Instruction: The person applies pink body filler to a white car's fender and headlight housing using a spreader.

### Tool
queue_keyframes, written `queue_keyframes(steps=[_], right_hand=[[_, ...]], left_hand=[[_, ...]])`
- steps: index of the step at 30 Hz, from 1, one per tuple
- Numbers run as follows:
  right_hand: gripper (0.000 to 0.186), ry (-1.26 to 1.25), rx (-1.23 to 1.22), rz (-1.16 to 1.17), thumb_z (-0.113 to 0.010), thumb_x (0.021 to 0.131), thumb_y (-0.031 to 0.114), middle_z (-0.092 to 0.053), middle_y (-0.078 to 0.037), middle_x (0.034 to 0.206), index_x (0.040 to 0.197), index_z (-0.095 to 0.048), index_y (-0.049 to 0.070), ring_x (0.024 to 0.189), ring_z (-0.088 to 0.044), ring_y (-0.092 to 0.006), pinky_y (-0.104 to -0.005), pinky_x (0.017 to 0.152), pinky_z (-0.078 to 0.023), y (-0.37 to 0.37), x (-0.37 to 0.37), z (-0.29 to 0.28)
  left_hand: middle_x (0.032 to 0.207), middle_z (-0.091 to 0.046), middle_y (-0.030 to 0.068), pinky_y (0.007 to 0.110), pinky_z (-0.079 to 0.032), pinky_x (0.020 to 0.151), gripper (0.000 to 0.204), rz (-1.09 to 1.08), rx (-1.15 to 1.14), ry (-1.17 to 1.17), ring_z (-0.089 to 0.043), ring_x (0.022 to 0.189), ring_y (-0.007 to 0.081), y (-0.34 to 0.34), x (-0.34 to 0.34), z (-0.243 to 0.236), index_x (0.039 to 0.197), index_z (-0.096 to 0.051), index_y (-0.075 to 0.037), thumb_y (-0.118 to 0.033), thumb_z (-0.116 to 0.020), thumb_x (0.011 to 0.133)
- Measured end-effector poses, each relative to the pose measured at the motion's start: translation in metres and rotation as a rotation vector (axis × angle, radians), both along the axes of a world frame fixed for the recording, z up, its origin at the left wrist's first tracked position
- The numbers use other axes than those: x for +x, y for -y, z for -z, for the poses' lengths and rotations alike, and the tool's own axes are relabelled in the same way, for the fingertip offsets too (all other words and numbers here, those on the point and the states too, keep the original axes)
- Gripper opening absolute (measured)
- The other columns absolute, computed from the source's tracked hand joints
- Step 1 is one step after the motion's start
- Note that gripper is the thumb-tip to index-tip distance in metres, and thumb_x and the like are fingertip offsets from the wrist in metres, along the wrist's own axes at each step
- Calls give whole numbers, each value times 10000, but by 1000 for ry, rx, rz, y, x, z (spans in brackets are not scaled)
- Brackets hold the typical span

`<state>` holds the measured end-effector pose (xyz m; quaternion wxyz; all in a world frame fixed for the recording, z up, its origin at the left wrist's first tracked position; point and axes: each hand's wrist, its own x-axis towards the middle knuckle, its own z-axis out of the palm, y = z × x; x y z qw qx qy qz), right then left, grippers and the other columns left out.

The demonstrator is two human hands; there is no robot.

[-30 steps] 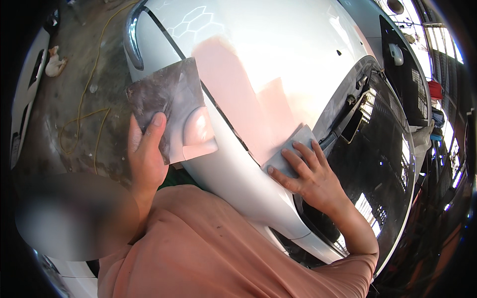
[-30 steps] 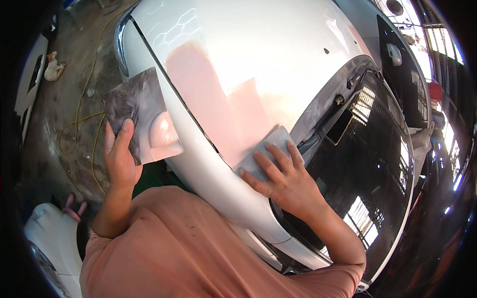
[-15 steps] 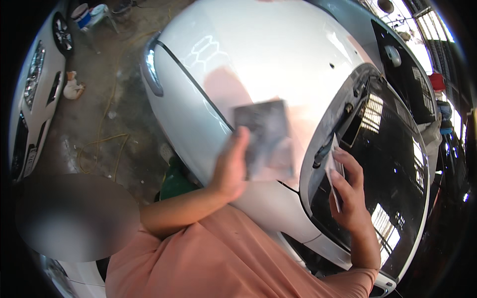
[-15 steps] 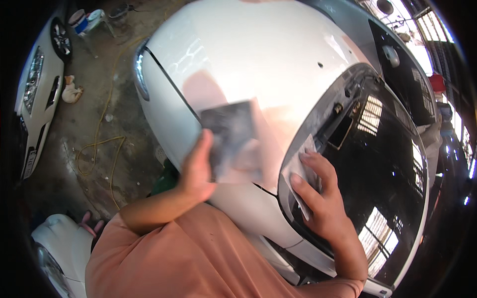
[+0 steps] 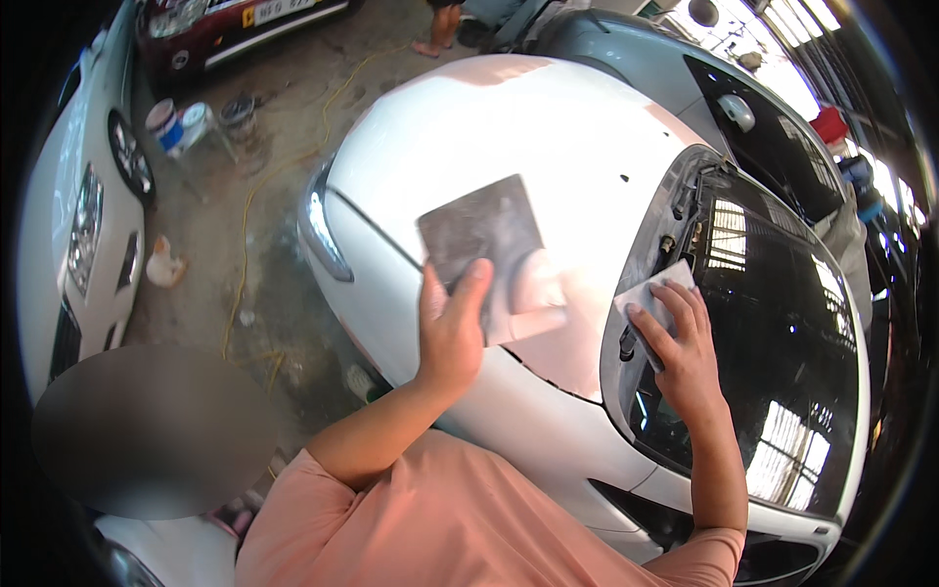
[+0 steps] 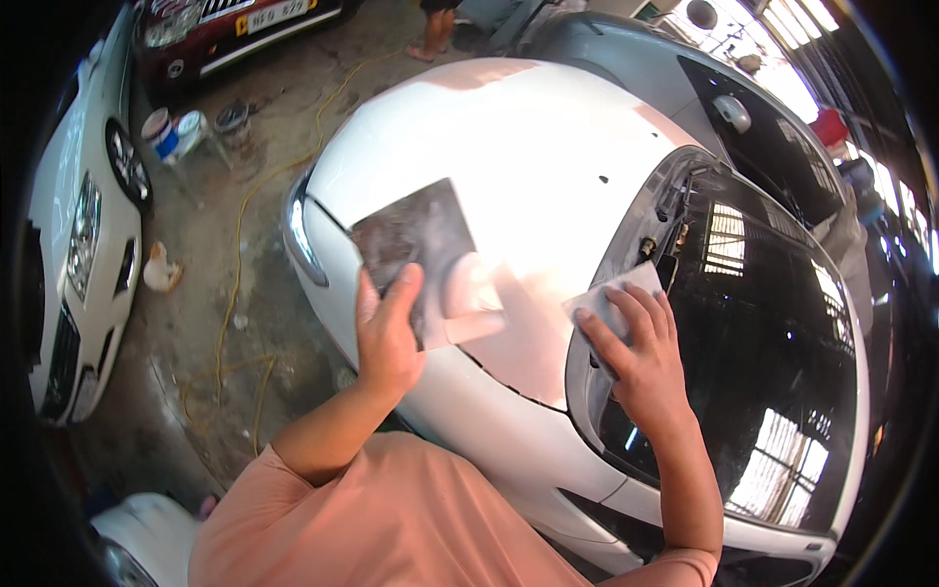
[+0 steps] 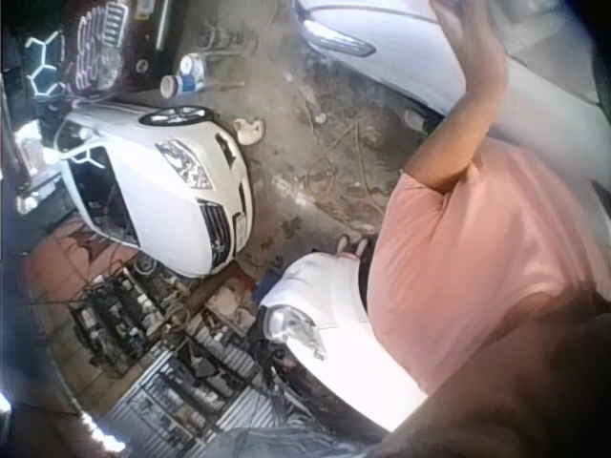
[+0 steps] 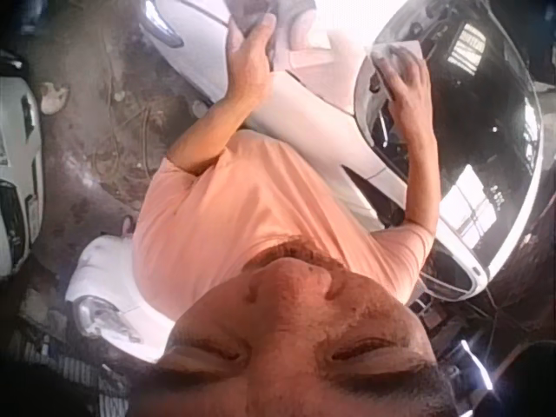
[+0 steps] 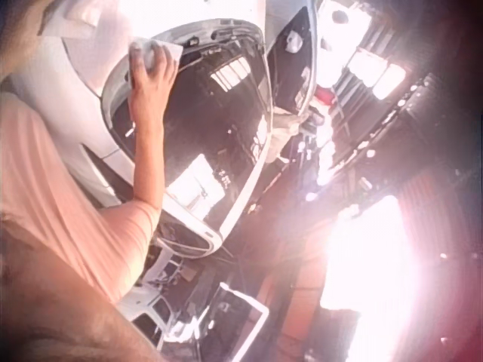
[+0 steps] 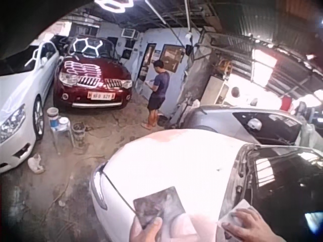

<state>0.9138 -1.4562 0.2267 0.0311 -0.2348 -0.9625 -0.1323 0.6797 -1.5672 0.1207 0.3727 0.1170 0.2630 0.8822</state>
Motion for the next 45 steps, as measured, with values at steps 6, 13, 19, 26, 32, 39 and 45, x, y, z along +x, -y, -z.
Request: queue_keyframes(steps=[6,13,19,26,32,39,45], right_hand=[[420,-193,114,-271,-639,851,156,-557,-93,1356,1245,-651,299,1295,-507,-340,-606,1147,-313,19,-67,-14],[464,-237,47,-288,-675,821,143,-540,-87,1357,1254,-648,310,1298,-499,-340,-613,1135,-323,18,-98,-6],[525,90,-293,-277,-612,830,-2,-560,-118,1325,1279,-641,268,1259,-535,-341,-560,1091,-398,0,-123,14],[503,239,-404,-364,-559,901,1,-591,-143,1307,1322,-646,263,1220,-564,-336,-443,1021,-471,-36,-183,75],[457,306,-269,-444,-526,946,33,-595,-144,1325,1317,-666,260,1247,-566,-325,-442,1079,-440,-53,-239,114],[457,403,-226,-441,-514,969,32,-614,-121,1288,1334,-650,270,1221,-581,-302,-432,1073,-449,-57,-264,130],[457,341,-221,-470,-542,936,48,-613,-132,1279,1322,-646,269,1202,-577,-330,-462,1054,-448,-58,-263,147]], left_hand=[[1299,-553,111,289,-433,1007,404,-231,-46,-205,-524,1160,144,-7,-15,-22,1374,-416,35,-100,-570,1026],[1473,-455,160,356,-404,1094,593,-266,3,-244,-475,1315,220,-16,-21,-18,1518,-296,32,-78,-571,1004],[1458,-480,177,366,-419,1086,602,-631,-150,-357,-500,1305,241,-8,-72,1,1492,-351,51,-125,-635,991],[1404,-525,161,397,-436,1078,513,-673,-317,-211,-536,1267,268,54,-120,84,1449,-415,14,-122,-614,997],[1419,-510,159,397,-423,1085,569,-617,-466,73,-529,1274,275,94,-101,119,1483,-389,8,-138,-630,989],[1452,-479,167,395,-414,1095,598,-597,-527,84,-499,1317,278,113,-97,150,1507,-356,13,-151,-624,998],[1460,-470,173,393,-406,1103,597,-551,-534,26,-494,1325,278,114,-96,155,1508,-347,22,-156,-617,1007]])
